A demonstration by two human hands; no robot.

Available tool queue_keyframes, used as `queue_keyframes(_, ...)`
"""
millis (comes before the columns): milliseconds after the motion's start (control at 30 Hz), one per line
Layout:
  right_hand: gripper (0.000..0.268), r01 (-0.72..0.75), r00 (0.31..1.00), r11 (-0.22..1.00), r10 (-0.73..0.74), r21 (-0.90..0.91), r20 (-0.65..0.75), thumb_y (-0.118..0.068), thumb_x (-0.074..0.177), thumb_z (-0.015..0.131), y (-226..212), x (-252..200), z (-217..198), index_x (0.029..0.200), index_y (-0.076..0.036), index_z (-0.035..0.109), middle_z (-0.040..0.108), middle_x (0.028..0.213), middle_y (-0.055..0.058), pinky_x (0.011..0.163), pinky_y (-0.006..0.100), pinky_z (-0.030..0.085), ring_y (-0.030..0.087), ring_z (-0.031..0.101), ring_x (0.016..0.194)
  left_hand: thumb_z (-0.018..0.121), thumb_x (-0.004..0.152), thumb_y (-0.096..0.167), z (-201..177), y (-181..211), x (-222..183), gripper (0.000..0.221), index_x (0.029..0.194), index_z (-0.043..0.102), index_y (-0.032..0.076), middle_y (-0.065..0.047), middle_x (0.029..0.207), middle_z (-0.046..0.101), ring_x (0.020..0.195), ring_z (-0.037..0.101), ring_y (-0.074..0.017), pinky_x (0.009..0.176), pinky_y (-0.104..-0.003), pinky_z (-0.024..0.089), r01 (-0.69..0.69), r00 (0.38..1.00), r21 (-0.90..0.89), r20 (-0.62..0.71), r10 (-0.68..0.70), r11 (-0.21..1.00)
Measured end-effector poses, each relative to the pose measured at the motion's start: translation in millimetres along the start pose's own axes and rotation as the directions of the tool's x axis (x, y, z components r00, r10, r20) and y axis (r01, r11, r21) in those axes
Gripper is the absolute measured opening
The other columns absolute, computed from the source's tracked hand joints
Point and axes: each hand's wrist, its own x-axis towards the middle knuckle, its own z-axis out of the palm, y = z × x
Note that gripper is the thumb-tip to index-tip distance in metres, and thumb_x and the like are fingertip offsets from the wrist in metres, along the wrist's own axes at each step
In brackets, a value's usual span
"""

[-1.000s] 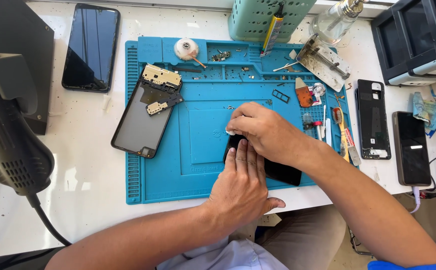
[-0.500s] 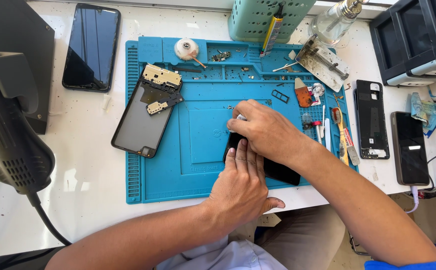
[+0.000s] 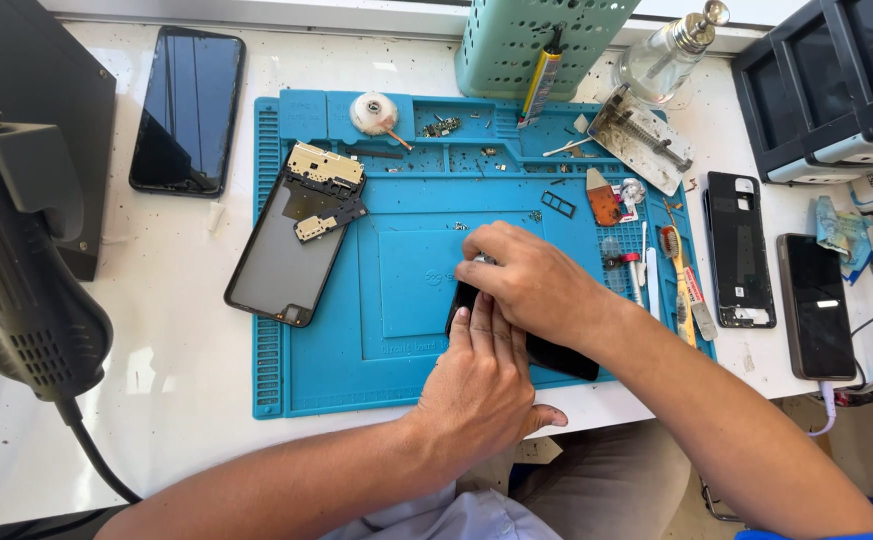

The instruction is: Repairing a mobile phone by cleaning the screen and disassembling internal components using a screwdriver and prying tools

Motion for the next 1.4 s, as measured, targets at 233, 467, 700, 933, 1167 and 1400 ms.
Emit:
queue_keyframes(233, 0.016, -0.142, 0.989, 0.989, 0.140, -0.051, -0.045, 0.008, 0.093, 0.062, 9, 3, -8, 0.105, 0.000, 0.070, 0.064, 0.102, 0.017, 0.075, 0.043, 0.054, 0.035, 0.062, 0.093, 0.022, 0.087, 0.094, 12, 5, -2, 0.123, 0.144, 0.048, -0.012, -0.037, 0.148, 0.048, 0.142, 0.044, -0.0524, 0.113, -0.060, 0.040, 0.014, 1.000, -0.020, -0.009, -0.015, 1.000)
queue_keyframes(467, 0.018, -0.212, 0.977, 0.970, 0.205, 0.116, 0.065, 0.003, 0.088, 0.065, -1, 2, -3, 0.104, -0.003, 0.065, 0.063, 0.103, 0.015, 0.070, 0.039, 0.052, 0.031, 0.063, 0.089, 0.031, 0.085, 0.096, 8, 2, -1, 0.122, 0.138, 0.055, -0.011, -0.037, 0.140, 0.057, 0.139, 0.049, -0.0524, 0.111, -0.059, 0.043, -0.008, 1.000, -0.029, -0.005, 0.007, 1.000)
queue_keyframes(700, 0.016, -0.301, 0.947, 0.947, 0.284, 0.108, 0.152, 0.002, 0.091, 0.062, 5, -13, -11, 0.105, -0.005, 0.068, 0.060, 0.095, 0.012, 0.055, 0.041, 0.049, 0.031, 0.061, 0.074, 0.022, 0.088, 0.094, 14, 6, -2, 0.123, 0.144, 0.048, -0.013, -0.037, 0.149, 0.048, 0.142, 0.044, -0.0524, 0.112, -0.060, 0.040, 0.012, 1.000, -0.047, 0.014, -0.011, 0.999)
queue_keyframes(933, 0.015, -0.486, 0.874, 0.845, 0.469, 0.222, 0.129, -0.005, 0.093, 0.067, 40, -16, -67, 0.105, -0.006, 0.076, 0.073, 0.099, 0.010, 0.084, 0.036, 0.054, 0.025, 0.069, 0.092, 0.020, 0.088, 0.093, 25, 10, -5, 0.123, 0.146, 0.044, -0.012, -0.040, 0.153, 0.041, 0.144, 0.038, -0.0560, 0.112, -0.064, 0.037, 0.010, 1.000, -0.078, 0.010, -0.009, 0.997)
queue_keyframes(1167, 0.013, -0.694, 0.606, 0.715, 0.521, -0.080, -0.601, 0.003, 0.101, 0.074, 188, -59, -130, 0.111, -0.001, 0.081, 0.077, 0.102, 0.012, 0.070, 0.034, 0.054, 0.020, 0.065, 0.080, 0.020, 0.089, 0.093, 34, 9, -3, 0.124, 0.148, 0.036, -0.015, -0.042, 0.154, 0.035, 0.145, 0.032, -0.0588, 0.113, -0.065, 0.034, -0.026, 0.998, -0.107, 0.046, 0.031, 0.994)
queue_keyframes(1400, 0.025, -0.708, 0.674, 0.674, 0.558, -0.210, -0.483, 0.001, 0.102, 0.059, 268, -70, -112, 0.114, -0.004, 0.080, 0.063, 0.104, 0.025, 0.081, 0.050, 0.052, 0.040, 0.063, 0.088, 0.015, 0.095, 0.088, 39, 8, -5, 0.117, 0.149, 0.034, -0.015, -0.043, 0.155, 0.032, 0.145, 0.029, -0.0614, 0.111, -0.067, 0.032, -0.053, 0.993, -0.191, 0.097, 0.073, 0.980)
